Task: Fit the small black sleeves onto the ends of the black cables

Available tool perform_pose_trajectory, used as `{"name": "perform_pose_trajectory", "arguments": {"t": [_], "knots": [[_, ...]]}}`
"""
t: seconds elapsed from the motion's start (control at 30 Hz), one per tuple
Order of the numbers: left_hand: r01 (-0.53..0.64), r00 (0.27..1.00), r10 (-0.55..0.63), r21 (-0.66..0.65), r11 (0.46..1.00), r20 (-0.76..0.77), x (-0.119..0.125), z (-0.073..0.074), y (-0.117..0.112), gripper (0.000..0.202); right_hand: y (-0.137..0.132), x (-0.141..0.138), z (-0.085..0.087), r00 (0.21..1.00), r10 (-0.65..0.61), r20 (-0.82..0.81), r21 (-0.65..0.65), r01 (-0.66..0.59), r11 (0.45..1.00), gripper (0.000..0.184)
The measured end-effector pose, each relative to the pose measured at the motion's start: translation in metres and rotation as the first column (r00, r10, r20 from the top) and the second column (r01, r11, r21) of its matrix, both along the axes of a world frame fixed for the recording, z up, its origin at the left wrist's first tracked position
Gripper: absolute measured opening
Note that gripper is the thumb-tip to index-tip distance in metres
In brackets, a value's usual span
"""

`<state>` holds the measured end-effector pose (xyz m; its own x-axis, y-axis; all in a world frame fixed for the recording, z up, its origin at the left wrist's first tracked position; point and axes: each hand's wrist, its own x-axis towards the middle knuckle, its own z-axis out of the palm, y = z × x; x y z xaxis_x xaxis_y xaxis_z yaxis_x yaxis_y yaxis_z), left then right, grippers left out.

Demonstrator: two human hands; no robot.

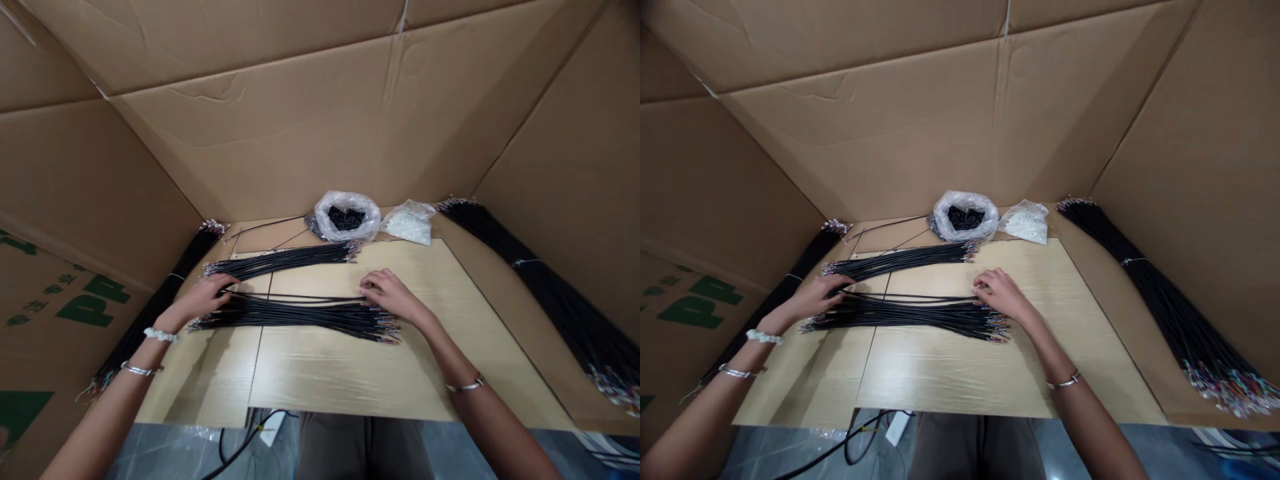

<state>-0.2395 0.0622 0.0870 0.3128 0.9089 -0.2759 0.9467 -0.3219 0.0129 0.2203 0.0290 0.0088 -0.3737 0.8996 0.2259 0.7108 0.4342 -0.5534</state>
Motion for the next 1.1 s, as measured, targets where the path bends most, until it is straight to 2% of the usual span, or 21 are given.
{"name": "perform_pose_trajectory", "arguments": {"t": [0.07, 0.13, 0.2, 0.3, 0.37, 0.43, 0.53, 0.7, 0.9, 1.0, 1.1], "knots": [[0.078, 0.997, -0.078, -0.079, 0.994, 0.009, 0.021, -0.004, -0.005, 0.055, -0.005, -0.012, -0.002, 0.999, 0.039, 0.022, 0.024, -0.039, 0.999, 0.029], [0.083, 0.996, -0.087, -0.096, 0.992, -0.031, 0.032, -0.008, -0.010, 0.068, -0.012, -0.027, -0.002, 0.991, 0.094, 0.091, 0.020, -0.096, 0.995, 0.037], [0.020, 0.995, -0.026, -0.072, 0.997, -0.094, 0.031, -0.011, -0.014, 0.078, -0.020, -0.041, -0.003, 0.974, 0.137, 0.178, 0.015, -0.142, 0.990, 0.049], [-0.088, 0.982, 0.082, -0.028, 0.996, -0.170, 0.014, -0.014, -0.019, 0.088, -0.029, -0.056, -0.005, 0.952, 0.120, 0.281, 0.045, -0.138, 0.989, 0.070], [-0.113, 0.977, 0.112, 0.005, 0.994, -0.181, 0.000, -0.015, -0.021, 0.092, -0.032, -0.061, -0.006, 0.937, 0.099, 0.335, 0.064, -0.128, 0.990, 0.066], [-0.149, 0.973, 0.153, 0.033, 0.988, -0.175, -0.010, -0.014, -0.022, 0.092, -0.032, -0.063, -0.008, 0.923, 0.102, 0.371, 0.076, -0.139, 0.987, 0.053], [-0.194, 0.968, 0.198, 0.041, 0.980, -0.156, -0.017, -0.011, -0.022, 0.083, -0.031, -0.063, -0.009, 0.912, 0.109, 0.395, 0.091, -0.157, 0.983, 0.045], [-0.135, 0.963, 0.154, 0.097, 0.986, -0.221, -0.020, -0.007, -0.020, 0.064, -0.032, -0.063, -0.008, 0.903, 0.097, 0.418, 0.107, -0.155, 0.982, 0.042], [-0.131, 0.957, 0.171, 0.177, 0.976, -0.233, -0.023, -0.012, -0.014, 0.053, -0.031, -0.059, -0.005, 0.903, 0.118, 0.414, 0.055, -0.154, 0.986, 0.038], [-0.168, 0.954, 0.194, 0.131, 0.977, -0.227, -0.030, -0.013, -0.006, 0.050, -0.032, -0.055, 0.001, 0.906, 0.136, 0.400, 0.005, -0.151, 0.989, 0.037], [-0.217, 0.971, 0.221, 0.059, 0.974, -0.086, -0.046, -0.012, 0.000, 0.056, -0.030, -0.060, 0.011, 0.917, 0.156, 0.366, -0.078, -0.137, 0.987, 0.044]]}}
